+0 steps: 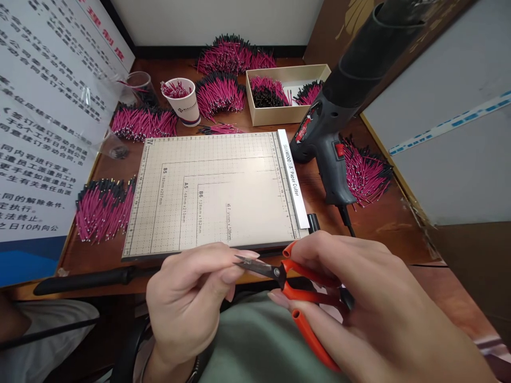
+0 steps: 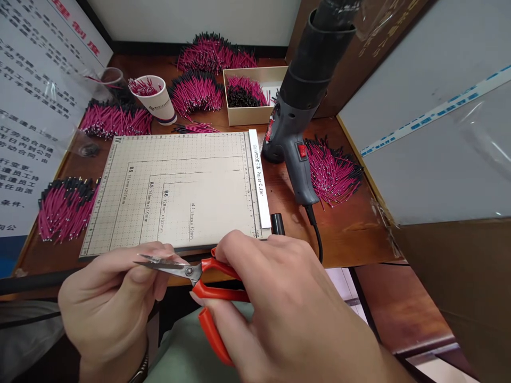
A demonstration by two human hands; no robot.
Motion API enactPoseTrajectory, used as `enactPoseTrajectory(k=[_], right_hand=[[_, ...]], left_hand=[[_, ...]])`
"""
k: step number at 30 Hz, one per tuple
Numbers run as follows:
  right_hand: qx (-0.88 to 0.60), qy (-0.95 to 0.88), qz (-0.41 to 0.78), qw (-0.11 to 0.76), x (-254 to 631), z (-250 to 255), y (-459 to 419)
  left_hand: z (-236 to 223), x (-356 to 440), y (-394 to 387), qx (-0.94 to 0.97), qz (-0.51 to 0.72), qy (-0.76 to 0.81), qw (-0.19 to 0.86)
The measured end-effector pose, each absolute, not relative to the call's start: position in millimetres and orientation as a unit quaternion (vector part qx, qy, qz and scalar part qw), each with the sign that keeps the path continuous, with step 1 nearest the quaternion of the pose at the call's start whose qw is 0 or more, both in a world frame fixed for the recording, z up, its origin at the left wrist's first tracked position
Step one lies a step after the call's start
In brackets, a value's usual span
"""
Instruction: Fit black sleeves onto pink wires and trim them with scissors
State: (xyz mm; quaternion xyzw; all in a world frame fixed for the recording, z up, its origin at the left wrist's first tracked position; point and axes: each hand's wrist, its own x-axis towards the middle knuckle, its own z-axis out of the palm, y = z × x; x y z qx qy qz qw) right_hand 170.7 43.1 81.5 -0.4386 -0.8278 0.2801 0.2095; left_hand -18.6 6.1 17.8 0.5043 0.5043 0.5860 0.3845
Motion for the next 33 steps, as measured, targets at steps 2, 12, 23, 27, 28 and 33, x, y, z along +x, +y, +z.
enactPoseTrajectory(k=[2, 12, 23, 27, 28, 33], right_hand=[[-0.428, -0.835, 0.28, 0.205, 171, 82, 43], [-0.414, -0.846, 0.27, 0.199, 173, 81, 42], [-0.416, -0.837, 0.282, 0.219, 173, 82, 43], [-0.414, -0.818, 0.297, 0.266, 171, 76, 43], [-0.419, -0.811, 0.304, 0.273, 170, 75, 43], [-0.428, -0.807, 0.302, 0.272, 169, 74, 41]], left_hand=[[18, -19, 6, 0.514, 0.581, 0.498, 0.388], [14, -23, 10, 0.548, 0.604, 0.437, 0.378], [15, -22, 7, 0.54, 0.597, 0.448, 0.389], [20, -20, 6, 0.515, 0.593, 0.443, 0.433], [21, -20, 6, 0.507, 0.592, 0.44, 0.445], [18, -22, 5, 0.521, 0.583, 0.443, 0.438]])
